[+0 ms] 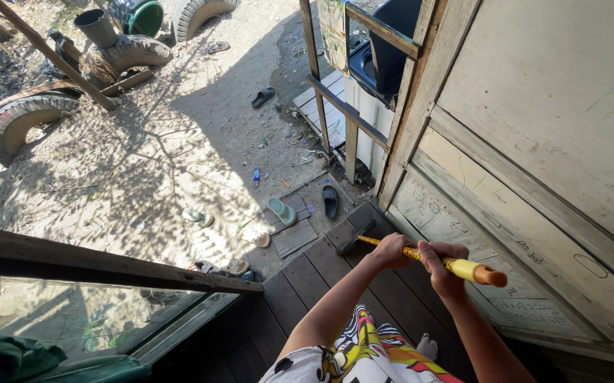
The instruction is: The person sweeps a wooden floor using a broom, pushing debris toward and through an open doorway.
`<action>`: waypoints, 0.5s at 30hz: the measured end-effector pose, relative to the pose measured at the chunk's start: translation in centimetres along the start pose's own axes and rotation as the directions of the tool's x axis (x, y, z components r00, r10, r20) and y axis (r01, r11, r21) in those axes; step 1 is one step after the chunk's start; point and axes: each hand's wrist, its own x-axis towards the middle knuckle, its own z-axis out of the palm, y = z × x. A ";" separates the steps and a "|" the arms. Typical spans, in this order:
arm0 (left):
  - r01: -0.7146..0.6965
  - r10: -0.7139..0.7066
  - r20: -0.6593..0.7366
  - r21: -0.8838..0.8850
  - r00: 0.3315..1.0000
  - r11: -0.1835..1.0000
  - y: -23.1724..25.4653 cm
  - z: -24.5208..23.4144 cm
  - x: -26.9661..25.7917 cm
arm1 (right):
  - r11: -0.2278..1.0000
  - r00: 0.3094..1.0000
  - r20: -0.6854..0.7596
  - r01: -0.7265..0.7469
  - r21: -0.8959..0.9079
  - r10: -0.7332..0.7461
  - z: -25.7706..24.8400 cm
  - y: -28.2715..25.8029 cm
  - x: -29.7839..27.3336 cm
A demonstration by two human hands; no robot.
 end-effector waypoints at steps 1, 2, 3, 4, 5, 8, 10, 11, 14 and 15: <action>0.011 -0.011 0.034 -0.004 0.999 1.000 0.7 0.6 0.3 | 1.000 1.000 -0.008 -0.027 0.002 0.027 -0.2 -0.8 0.0; 0.022 -0.021 0.068 -0.008 0.997 1.000 1.3 1.4 0.6 | 0.998 0.998 -0.017 -0.055 0.004 0.055 -0.4 -1.4 0.3; 0.034 -0.033 0.103 -0.013 0.994 0.999 1.6 2.2 0.5 | 0.996 0.996 -0.024 -0.084 0.006 0.085 -0.6 -1.4 0.4; 0.014 -0.005 0.088 -0.097 0.996 0.995 1.7 2.8 0.0 | 0.997 0.996 -0.026 -0.081 -0.001 0.081 -0.1 -1.1 0.3; -0.016 0.028 0.066 -0.178 0.997 0.984 2.1 3.1 -0.3 | 0.997 0.997 -0.029 -0.070 -0.013 0.070 0.7 -0.9 0.6; -0.087 0.107 0.048 -0.310 0.993 0.947 2.7 3.5 -1.9 | 0.996 0.998 -0.061 0.013 -0.085 -0.018 2.6 0.6 0.4; -0.129 0.135 -0.006 -0.323 0.991 0.938 2.9 2.5 -2.1 | 0.994 0.997 -0.054 0.055 -0.098 -0.060 3.3 1.7 0.6; -0.147 0.136 -0.057 -0.311 0.989 0.939 2.9 1.6 -2.4 | 0.995 0.998 -0.037 0.055 -0.080 -0.058 3.6 2.2 0.4; 0.003 -0.003 0.002 -0.206 1.000 0.979 2.0 -2.0 -3.2 | 0.982 0.994 0.019 0.112 -0.155 -0.110 4.4 3.5 -0.1; 0.081 -0.074 0.048 -0.151 0.996 0.985 1.5 -2.7 -3.2 | 0.968 0.989 0.042 0.147 -0.202 -0.141 4.5 3.8 -0.1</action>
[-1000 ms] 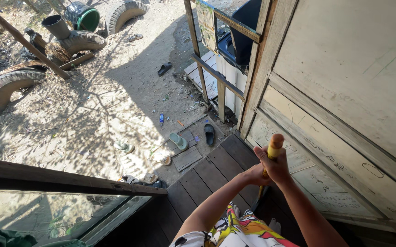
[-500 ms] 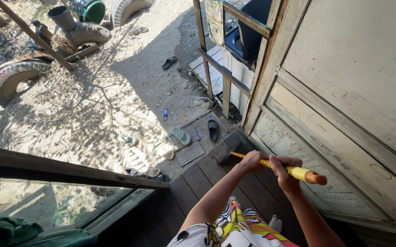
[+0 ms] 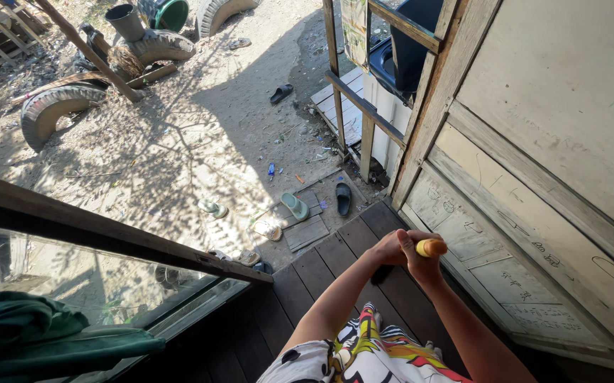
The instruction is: The person sweeps a wooden floor using a broom, pushing debris toward and through an open doorway.
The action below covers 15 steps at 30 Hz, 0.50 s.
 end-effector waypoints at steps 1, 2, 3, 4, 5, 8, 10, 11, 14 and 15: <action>0.006 -0.006 0.003 0.109 1.000 0.994 -0.4 -0.1 -0.4 | 0.999 1.000 -0.001 0.008 0.039 -0.008 0.3 0.0 -0.6; 0.013 -0.013 -0.001 0.220 1.000 0.975 -1.0 -0.7 -0.8 | 0.997 1.000 0.001 0.021 0.080 -0.021 0.8 -0.3 -1.2; 0.021 -0.021 -0.005 0.328 1.000 0.944 -1.6 -1.0 -1.0 | 0.992 0.999 0.003 0.034 0.122 -0.035 1.1 -0.7 -1.7; 0.012 0.003 -0.051 0.295 0.999 0.956 -1.9 -0.9 -1.5 | 0.994 0.999 0.040 0.019 0.106 -0.024 1.0 -1.1 -2.2; 0.001 0.026 -0.097 0.262 0.995 0.965 -2.1 -0.7 -2.0 | 0.996 0.997 0.077 0.006 0.089 -0.013 0.5 -1.5 -2.6; 0.083 -0.056 -0.121 0.230 0.991 0.970 -0.5 0.6 -2.7 | 0.998 0.994 0.114 -0.006 0.062 -0.002 -0.9 -3.0 -3.1; 0.037 -0.017 -0.150 0.132 0.988 0.991 1.7 1.5 -3.4 | 0.997 0.995 0.103 -0.010 0.078 0.002 -2.1 -4.5 -3.3; -0.063 0.069 -0.198 0.036 0.978 0.997 3.0 2.5 -3.8 | 0.995 0.996 0.093 -0.017 0.097 0.008 -2.8 -5.2 -3.5; -0.150 0.106 -0.248 -0.169 0.963 0.974 5.6 6.7 -5.5 | 0.986 0.991 0.092 -0.107 0.131 0.095 -3.7 -6.3 -4.1; -0.163 0.117 -0.204 -0.227 0.972 0.960 5.8 8.3 -5.5 | 0.979 0.985 0.100 -0.150 0.137 0.137 -3.9 -6.3 -4.7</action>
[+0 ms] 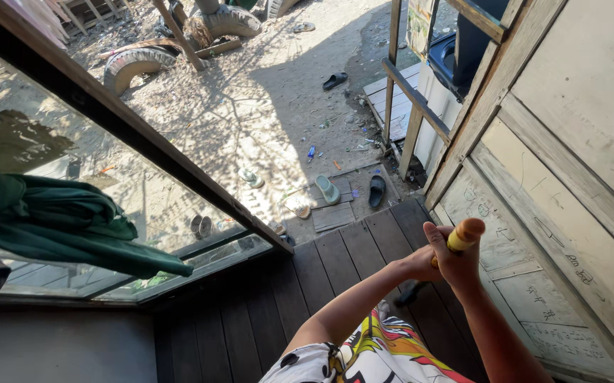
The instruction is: The person sweeps a wooden floor using a broom, pushing debris toward and through an open doorway.
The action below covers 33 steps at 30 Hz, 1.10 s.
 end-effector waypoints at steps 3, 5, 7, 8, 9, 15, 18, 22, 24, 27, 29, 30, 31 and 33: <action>0.012 -0.004 0.139 -0.055 0.990 0.998 -0.4 3.2 -3.0 | 0.995 0.998 0.022 -0.063 -0.080 0.065 -0.1 0.8 -2.5; 0.066 -0.060 0.165 -0.031 0.984 0.997 0.6 4.7 -4.3 | 0.999 0.999 0.031 -0.021 -0.042 0.022 -0.6 1.7 -5.0; 0.158 -0.158 0.128 0.013 0.979 0.987 2.6 5.2 -6.3 | 1.000 0.999 0.036 0.018 0.026 -0.019 -1.3 2.6 -7.6; 0.221 -0.229 0.142 0.068 0.963 0.973 3.3 4.6 -6.8 | 0.997 0.999 0.038 0.035 0.074 -0.038 -1.7 2.9 -9.0; 0.284 -0.300 0.156 0.116 0.941 0.952 3.5 3.7 -6.9 | 0.992 0.998 0.039 0.045 0.118 -0.050 -2.3 3.2 -10.4; 0.316 -0.391 -0.003 0.593 0.921 0.740 2.0 4.1 -8.4 | 0.971 0.973 0.030 0.224 0.089 -0.227 -3.6 2.2 -15.5; 0.311 -0.326 -0.059 0.501 0.943 0.808 4.8 4.9 -9.4 | 0.977 0.975 0.091 0.194 0.092 -0.202 -5.0 -0.8 -16.8; 0.224 -0.195 -0.135 0.253 0.972 0.941 10.6 6.3 -11.6 | 0.992 0.988 0.092 0.124 0.035 -0.127 -6.0 -6.3 -16.8; 0.231 -0.213 -0.133 0.140 0.968 0.963 12.1 7.6 -12.6 | 0.987 0.986 0.128 0.095 0.128 -0.111 -5.8 -7.8 -16.7; 0.215 -0.207 -0.101 0.076 0.973 0.974 12.3 8.8 -13.9 | 0.978 0.997 0.035 0.061 0.200 -0.070 -3.4 -7.7 -17.1; 0.295 -0.294 -0.018 0.098 0.956 0.951 11.2 8.5 -15.5 | 0.987 0.998 0.008 0.062 0.148 -0.063 -1.3 -6.7 -17.5; 0.333 -0.337 0.022 0.112 0.941 0.936 10.5 8.5 -16.3 | 0.991 0.998 -0.005 0.062 0.122 -0.062 -0.3 -6.0 -17.6; 0.277 -0.277 -0.021 0.118 0.961 0.953 9.9 8.2 -16.9 | 0.988 0.997 -0.006 0.077 0.136 -0.077 0.4 -5.3 -18.0; 0.163 -0.150 -0.101 0.135 0.983 0.977 8.6 7.2 -18.4 | 0.981 0.994 -0.009 0.106 0.161 -0.106 1.4 -3.7 -19.5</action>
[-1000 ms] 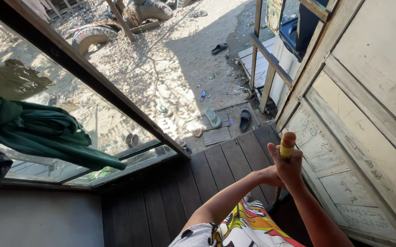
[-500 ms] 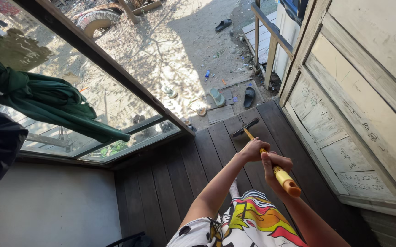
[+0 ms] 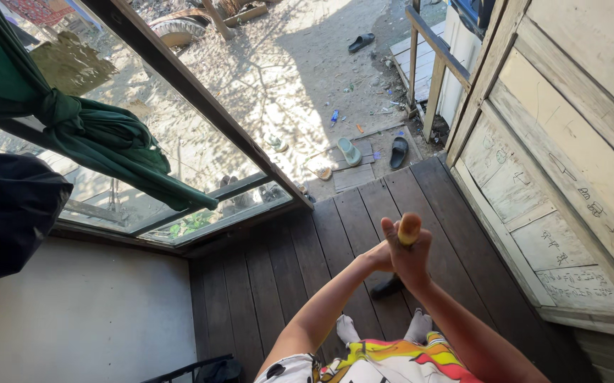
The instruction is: The person sweeps a wooden floor using a broom, pushing debris toward and through an open doorway.
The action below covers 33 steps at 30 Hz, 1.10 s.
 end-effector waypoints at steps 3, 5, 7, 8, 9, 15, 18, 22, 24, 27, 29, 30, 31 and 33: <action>0.243 -0.265 0.090 0.198 0.960 0.950 -2.9 -2.3 -0.3 | 0.996 0.994 0.065 0.086 -0.029 -0.084 0.4 2.6 -1.7; 0.119 -0.152 0.067 0.351 0.986 0.929 -4.3 -3.5 -0.5 | 0.987 0.977 0.148 0.157 -0.032 -0.151 0.2 3.7 -2.7; 0.135 -0.158 0.019 0.427 0.987 0.894 -4.6 -4.1 -0.4 | 0.981 0.961 0.203 0.192 0.003 -0.188 0.1 4.2 -3.2; 0.212 -0.223 -0.024 0.424 0.974 0.880 -4.3 -4.2 -0.3 | 0.982 0.957 0.218 0.188 0.036 -0.191 0.0 4.3 -3.4; 0.288 -0.288 -0.065 0.418 0.955 0.862 -3.8 -4.2 -0.2 | 0.981 0.953 0.232 0.183 0.069 -0.194 -0.1 4.2 -3.5; 0.284 -0.274 -0.074 0.281 0.959 0.917 0.1 -5.9 0.9 | 0.997 0.973 0.217 0.066 0.038 -0.073 -1.1 0.1 -0.9; 0.324 -0.321 -0.052 0.210 0.946 0.922 1.0 -5.9 1.0 | 0.979 0.924 0.370 0.020 0.203 -0.095 -1.7 -1.8 2.1; 0.356 -0.358 0.022 0.045 0.934 0.933 1.3 -4.9 0.2 | 0.989 0.958 0.280 -0.091 0.114 0.056 -0.2 -1.3 3.7; 0.387 -0.389 0.045 0.050 0.920 0.921 0.7 -4.5 -0.3 | 0.990 0.968 0.235 -0.114 0.080 0.093 0.9 -0.2 3.7; 0.303 -0.302 -0.026 0.097 0.953 0.948 0.1 -4.8 -1.3 | 0.989 0.968 0.240 -0.107 0.104 0.079 2.2 1.3 1.9; 0.208 -0.207 -0.030 0.043 0.978 0.977 -0.2 -6.6 -2.1 | 0.993 0.962 0.264 -0.095 0.072 0.073 3.0 2.2 0.3; 0.155 -0.155 -0.033 0.018 0.987 0.988 -0.4 -7.4 -2.3 | 0.995 0.959 0.274 -0.085 0.055 0.066 3.3 2.6 -0.1; 0.266 -0.262 -0.049 0.115 0.964 0.957 -0.8 -7.6 -2.3 | 1.000 0.964 0.265 -0.007 0.024 0.000 3.7 2.9 -0.3; 0.469 -0.459 -0.109 0.297 0.882 0.832 -2.4 -8.4 -2.0 | 0.988 0.957 0.253 0.153 -0.035 -0.140 4.5 3.1 -0.4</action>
